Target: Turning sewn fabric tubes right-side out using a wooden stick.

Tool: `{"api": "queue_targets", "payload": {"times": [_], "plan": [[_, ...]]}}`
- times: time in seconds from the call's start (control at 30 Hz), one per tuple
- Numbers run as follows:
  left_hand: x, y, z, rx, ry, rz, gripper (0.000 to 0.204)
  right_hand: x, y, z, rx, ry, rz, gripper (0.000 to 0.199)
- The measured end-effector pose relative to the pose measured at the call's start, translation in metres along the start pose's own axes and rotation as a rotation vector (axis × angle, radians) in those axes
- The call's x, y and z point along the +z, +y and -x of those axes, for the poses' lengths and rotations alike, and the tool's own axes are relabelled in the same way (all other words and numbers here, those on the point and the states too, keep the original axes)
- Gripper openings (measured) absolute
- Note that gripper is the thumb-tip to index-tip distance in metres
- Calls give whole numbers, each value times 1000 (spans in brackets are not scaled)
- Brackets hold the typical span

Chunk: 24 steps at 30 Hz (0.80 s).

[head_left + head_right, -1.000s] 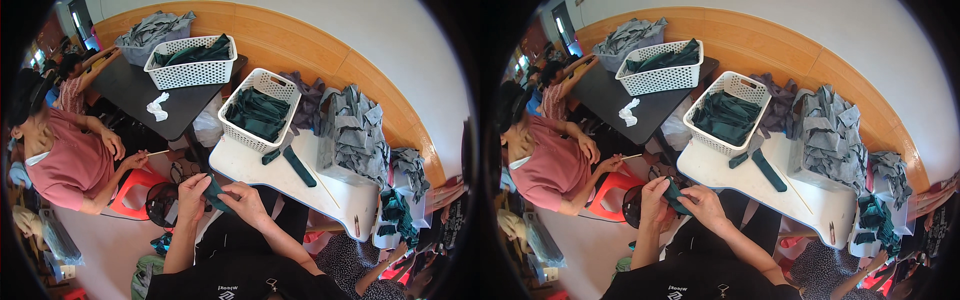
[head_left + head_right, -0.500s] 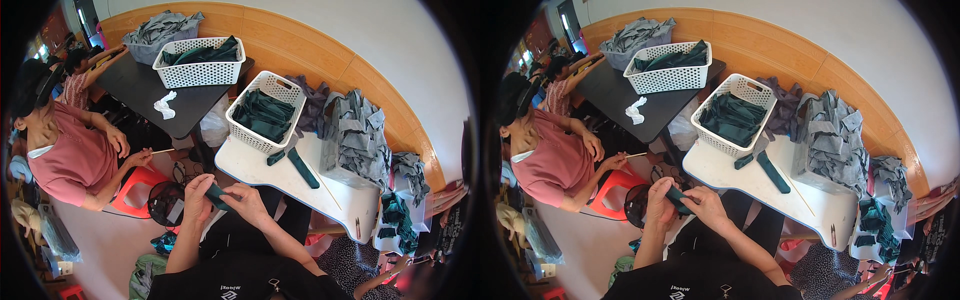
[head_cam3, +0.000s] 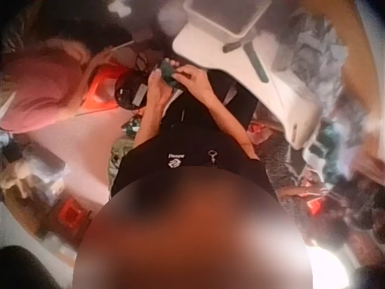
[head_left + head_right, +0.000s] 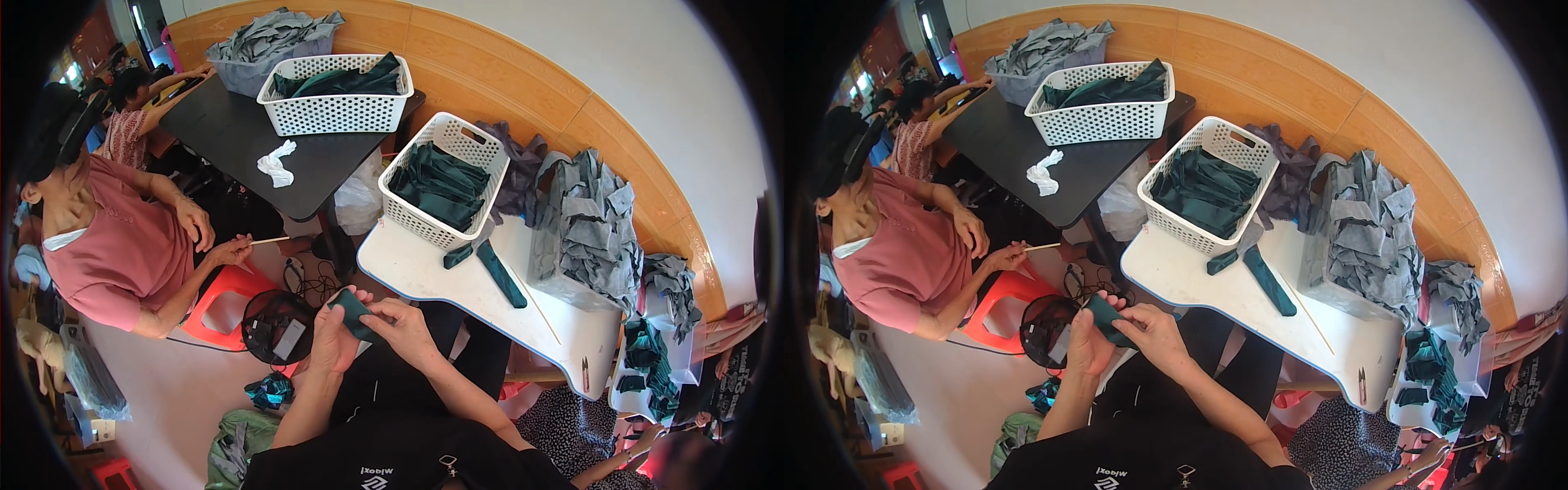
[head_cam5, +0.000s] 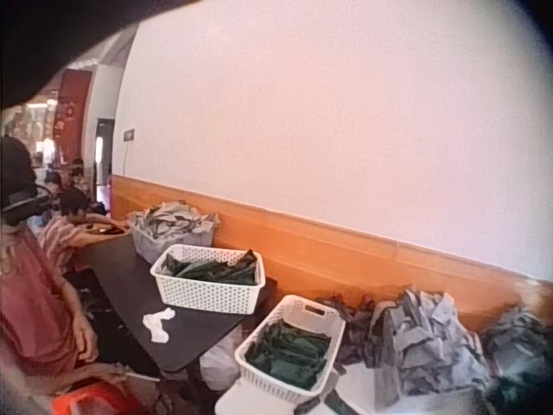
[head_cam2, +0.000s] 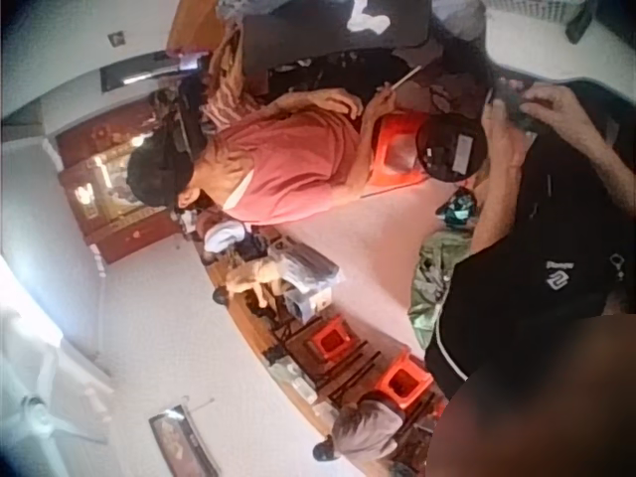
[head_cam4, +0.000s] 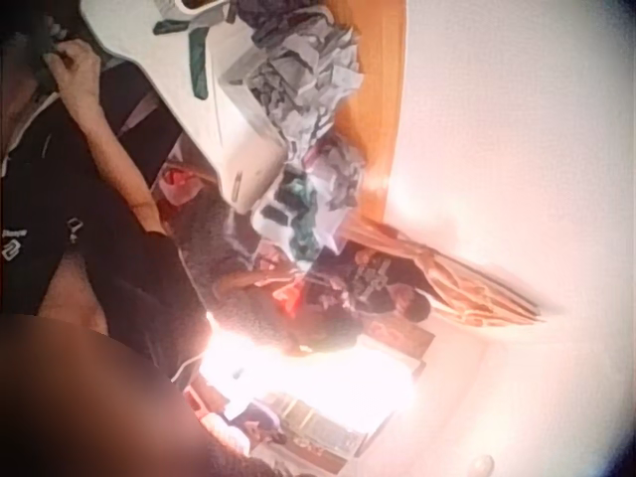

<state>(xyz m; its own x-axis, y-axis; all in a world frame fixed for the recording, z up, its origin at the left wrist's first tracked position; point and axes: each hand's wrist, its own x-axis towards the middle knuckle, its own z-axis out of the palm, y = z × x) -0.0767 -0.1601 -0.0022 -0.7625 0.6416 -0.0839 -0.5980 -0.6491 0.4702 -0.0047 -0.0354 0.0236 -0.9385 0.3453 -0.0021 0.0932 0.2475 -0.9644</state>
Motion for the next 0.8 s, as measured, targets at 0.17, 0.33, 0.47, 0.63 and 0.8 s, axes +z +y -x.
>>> {"api": "queue_targets", "payload": {"times": [0.17, 0.33, 0.47, 0.63, 0.8], "plan": [[-12, -2, 0, 49, 50, -71, 27, 8, 1, -3, -4, -26, -1, 18], [-23, 2, 2, 55, 104, -105, 19, 14, 1, 0, 58, -79, 8, 19], [-29, 0, 2, 79, 88, -139, 23, 22, 4, -4, 28, -65, 22, 22], [-20, -5, -11, 54, 155, -70, 24, -20, 25, 24, -263, 139, 275, 23], [-3, -3, -27, -66, 216, 89, 26, -167, 80, 106, 110, 994, 551, 17]]}}
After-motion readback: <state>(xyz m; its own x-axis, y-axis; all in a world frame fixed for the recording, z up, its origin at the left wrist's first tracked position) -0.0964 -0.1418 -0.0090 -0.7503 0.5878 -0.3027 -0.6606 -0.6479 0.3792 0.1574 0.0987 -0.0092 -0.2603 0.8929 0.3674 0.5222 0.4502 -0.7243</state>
